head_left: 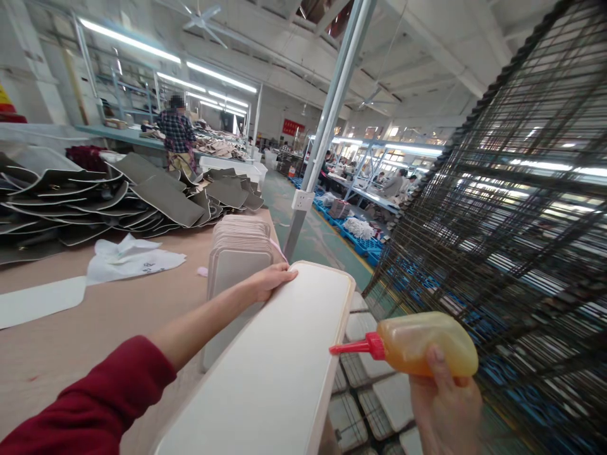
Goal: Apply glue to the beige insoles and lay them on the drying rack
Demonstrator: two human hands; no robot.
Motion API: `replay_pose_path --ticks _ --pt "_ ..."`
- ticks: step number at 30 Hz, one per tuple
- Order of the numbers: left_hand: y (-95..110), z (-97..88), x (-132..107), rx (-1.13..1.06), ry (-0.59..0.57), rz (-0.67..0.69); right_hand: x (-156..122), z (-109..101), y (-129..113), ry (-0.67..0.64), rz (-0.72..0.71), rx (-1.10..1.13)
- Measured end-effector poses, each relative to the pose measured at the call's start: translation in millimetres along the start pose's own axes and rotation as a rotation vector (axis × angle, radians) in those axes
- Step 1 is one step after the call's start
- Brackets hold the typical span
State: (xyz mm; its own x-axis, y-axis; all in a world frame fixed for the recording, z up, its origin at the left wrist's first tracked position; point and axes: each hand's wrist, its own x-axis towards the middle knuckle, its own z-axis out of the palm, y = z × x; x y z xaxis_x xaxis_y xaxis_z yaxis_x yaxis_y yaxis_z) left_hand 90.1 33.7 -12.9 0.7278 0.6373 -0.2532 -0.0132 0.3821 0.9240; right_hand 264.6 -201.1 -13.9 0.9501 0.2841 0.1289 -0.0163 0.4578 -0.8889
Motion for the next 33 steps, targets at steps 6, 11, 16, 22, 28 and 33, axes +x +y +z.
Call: replay_pose_path --ticks 6,11,16,22,28,33 --pt "1.5 -0.9 7.2 0.001 0.011 -0.024 -1.9 -6.0 0.7 -0.101 -0.056 0.033" --pt "2.2 -2.0 14.1 0.015 0.021 -0.028 -5.3 -10.0 -1.1 -0.099 -0.034 0.053" --pt "3.9 -4.4 22.1 0.011 0.034 -0.024 -8.9 -13.2 -1.8 -0.105 -0.075 -0.018" --pt "6.9 -6.5 35.3 0.014 0.050 -0.035 -9.2 -19.0 -2.0 -0.111 -0.035 -0.001" --pt "10.6 -4.9 45.8 0.012 0.061 -0.040 -10.7 -22.1 -4.1 -0.124 -0.040 -0.004" --pt "12.8 -2.5 50.4 0.001 0.067 -0.046 -13.1 -24.8 -6.8 -0.121 -0.065 -0.036"
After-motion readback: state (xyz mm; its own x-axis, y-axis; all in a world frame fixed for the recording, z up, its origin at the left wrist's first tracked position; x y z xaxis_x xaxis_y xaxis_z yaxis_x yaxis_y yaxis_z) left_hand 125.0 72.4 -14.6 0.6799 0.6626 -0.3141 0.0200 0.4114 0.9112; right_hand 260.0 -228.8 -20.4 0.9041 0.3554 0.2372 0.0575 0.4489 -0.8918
